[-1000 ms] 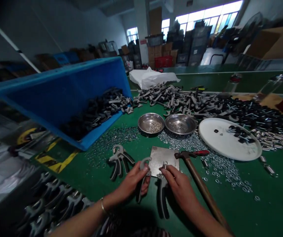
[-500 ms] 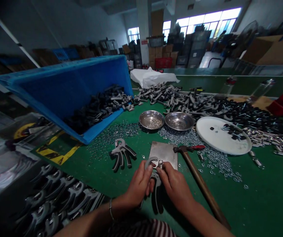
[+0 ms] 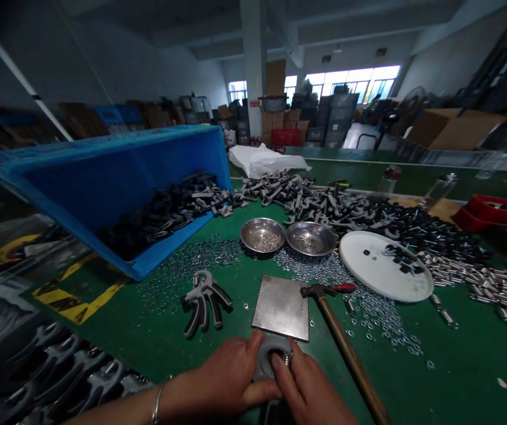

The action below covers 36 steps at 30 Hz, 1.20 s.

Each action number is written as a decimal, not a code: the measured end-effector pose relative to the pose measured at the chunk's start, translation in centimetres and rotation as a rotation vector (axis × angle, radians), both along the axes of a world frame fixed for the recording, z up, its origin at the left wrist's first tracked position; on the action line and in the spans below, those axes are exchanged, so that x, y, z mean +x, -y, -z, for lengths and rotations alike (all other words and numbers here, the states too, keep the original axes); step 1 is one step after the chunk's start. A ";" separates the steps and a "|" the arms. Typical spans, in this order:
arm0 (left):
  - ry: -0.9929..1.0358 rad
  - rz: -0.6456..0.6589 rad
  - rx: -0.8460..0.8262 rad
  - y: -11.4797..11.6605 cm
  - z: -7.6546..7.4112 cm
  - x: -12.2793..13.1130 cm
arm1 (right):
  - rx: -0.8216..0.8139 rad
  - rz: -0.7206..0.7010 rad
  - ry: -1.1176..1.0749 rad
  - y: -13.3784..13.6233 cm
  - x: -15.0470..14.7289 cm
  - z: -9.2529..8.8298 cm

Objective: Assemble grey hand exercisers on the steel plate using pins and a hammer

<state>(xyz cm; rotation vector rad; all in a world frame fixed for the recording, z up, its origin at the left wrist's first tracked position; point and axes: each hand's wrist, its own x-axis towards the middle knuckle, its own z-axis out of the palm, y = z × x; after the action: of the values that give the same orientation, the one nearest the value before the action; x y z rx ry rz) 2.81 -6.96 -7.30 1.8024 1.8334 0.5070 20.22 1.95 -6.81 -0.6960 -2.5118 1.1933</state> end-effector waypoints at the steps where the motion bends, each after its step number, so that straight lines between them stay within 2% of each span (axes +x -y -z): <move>1: -0.016 0.028 0.006 -1.0 0.1 -0.4 | -0.012 0.003 0.030 -0.8 -0.2 0.3; 3: -0.056 0.075 0.002 -3.8 0.4 -1.8 | 0.024 -0.016 0.113 -3.7 -0.9 0.5; 5: -0.126 0.113 0.005 -7.2 0.5 -3.6 | 0.180 -0.042 0.232 -8.3 -1.8 0.3; 6: -0.179 0.136 0.005 -9.0 0.5 -4.4 | 0.318 -0.001 0.279 -11.0 -2.2 -0.1; 10: -0.451 0.263 -0.031 -15.3 -0.3 -7.1 | 0.531 0.187 0.364 -21.5 -3.7 -1.9; 12: -0.519 0.258 0.024 -18.2 -1.0 -7.9 | 0.593 0.201 0.436 -25.2 -4.8 -1.9; 14: -0.534 0.210 0.111 -21.3 -1.7 -8.3 | 0.628 0.182 0.508 -27.7 -6.3 -1.2; 16: -0.537 0.169 0.154 -24.7 -2.0 -8.4 | 0.646 0.169 0.569 -29.3 -8.1 0.1; 18: -0.539 0.145 0.164 -28.1 -1.6 -8.1 | 0.656 0.182 0.620 -30.5 -9.7 1.6; 22: -0.527 0.114 0.104 -33.8 1.0 -6.9 | 0.657 0.235 0.692 -32.7 -11.5 3.9; 25: -0.497 0.102 0.011 -36.5 3.2 -6.0 | 0.639 0.234 0.706 -33.8 -11.4 4.9; 28: -0.462 0.104 -0.058 -38.0 4.5 -5.7 | 0.607 0.214 0.692 -34.2 -11.1 5.4; 30: -0.446 0.113 -0.073 -38.3 4.8 -5.7 | 0.584 0.212 0.675 -34.1 -11.0 5.6; 33: -0.428 0.111 -0.025 -37.8 4.3 -5.8 | 0.556 0.230 0.633 -34.0 -11.3 5.7; 36: -0.390 0.060 0.126 -36.3 2.9 -5.9 | 0.536 0.256 0.550 -34.1 -11.6 5.0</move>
<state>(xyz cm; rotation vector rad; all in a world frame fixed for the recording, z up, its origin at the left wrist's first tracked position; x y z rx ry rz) -3.11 29.35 -10.22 2.1554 2.0280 0.2651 8.61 36.01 -11.81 -1.2628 -2.8512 0.2233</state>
